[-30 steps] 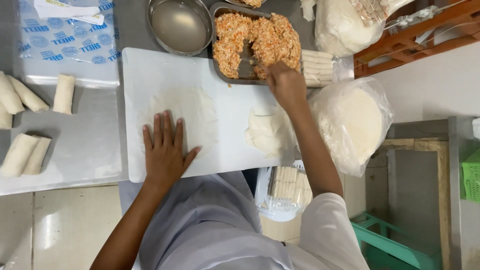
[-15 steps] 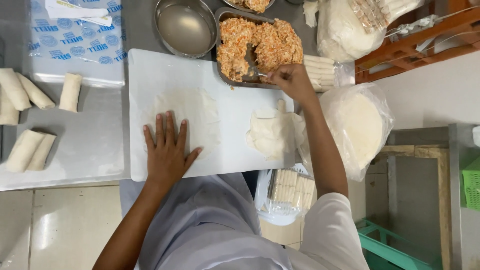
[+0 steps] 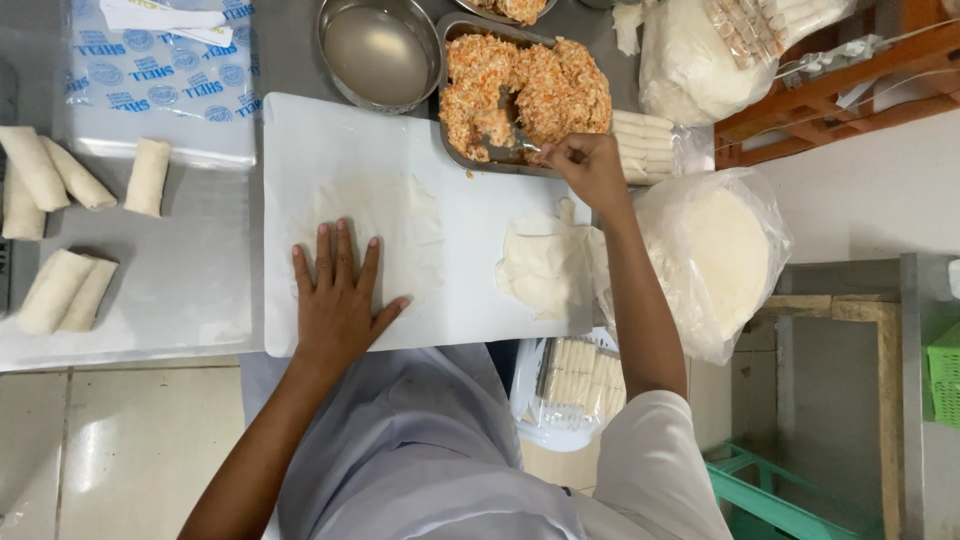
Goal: A person is manually wrapping food rolls by placing a portion of meat filling onto a wrapper and rolling it tightly on a white board.
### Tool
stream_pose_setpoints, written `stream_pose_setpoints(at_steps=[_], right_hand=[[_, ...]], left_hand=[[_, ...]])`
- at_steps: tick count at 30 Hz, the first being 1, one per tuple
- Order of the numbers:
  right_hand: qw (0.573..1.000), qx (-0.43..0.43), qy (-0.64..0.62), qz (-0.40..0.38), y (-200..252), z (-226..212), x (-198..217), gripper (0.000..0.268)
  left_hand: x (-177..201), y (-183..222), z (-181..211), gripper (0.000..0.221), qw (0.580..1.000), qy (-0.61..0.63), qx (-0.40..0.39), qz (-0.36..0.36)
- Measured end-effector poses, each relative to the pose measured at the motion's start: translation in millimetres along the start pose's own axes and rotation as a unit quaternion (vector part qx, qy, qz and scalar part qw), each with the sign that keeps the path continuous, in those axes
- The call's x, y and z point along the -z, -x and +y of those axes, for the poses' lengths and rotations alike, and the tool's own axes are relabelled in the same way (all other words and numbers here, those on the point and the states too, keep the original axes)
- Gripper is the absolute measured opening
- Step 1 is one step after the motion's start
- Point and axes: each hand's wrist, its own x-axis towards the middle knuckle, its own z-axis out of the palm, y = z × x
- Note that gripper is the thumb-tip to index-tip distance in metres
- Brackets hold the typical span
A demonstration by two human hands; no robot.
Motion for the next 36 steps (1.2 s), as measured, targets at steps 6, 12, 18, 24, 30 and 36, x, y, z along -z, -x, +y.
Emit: stream_pose_setpoints(at_steps=[6, 12, 18, 24, 30, 36], right_hand=[[0.987, 0.032, -0.122, -0.104, 30, -37, -28, 0.007], [0.948, 0.096, -0.04, -0.299, 61, -106, -104, 0.011], [0.939, 0.058, 0.088, -0.326, 65, -93, -75, 0.021], [0.942, 0.074, 0.073, -0.32, 80, -118, -89, 0.022], [0.935, 0.042, 0.107, -0.336, 79, -100, -71, 0.024], [0.944, 0.011, 0.066, -0.323, 73, -101, -87, 0.021]], left_hand=[[21, 32, -8, 0.104, 0.999, 0.0, 0.044, -0.005], [16, 64, -33, 0.074, 0.995, 0.056, -0.005, 0.087], [-3, 63, -47, 0.016, 0.979, 0.103, -0.106, 0.138], [6, 53, -48, 0.006, 0.97, 0.101, -0.145, 0.165], [35, 44, -44, 0.005, 0.966, 0.137, -0.16, 0.151], [33, 45, -49, 0.003, 0.965, 0.146, -0.171, 0.138]])
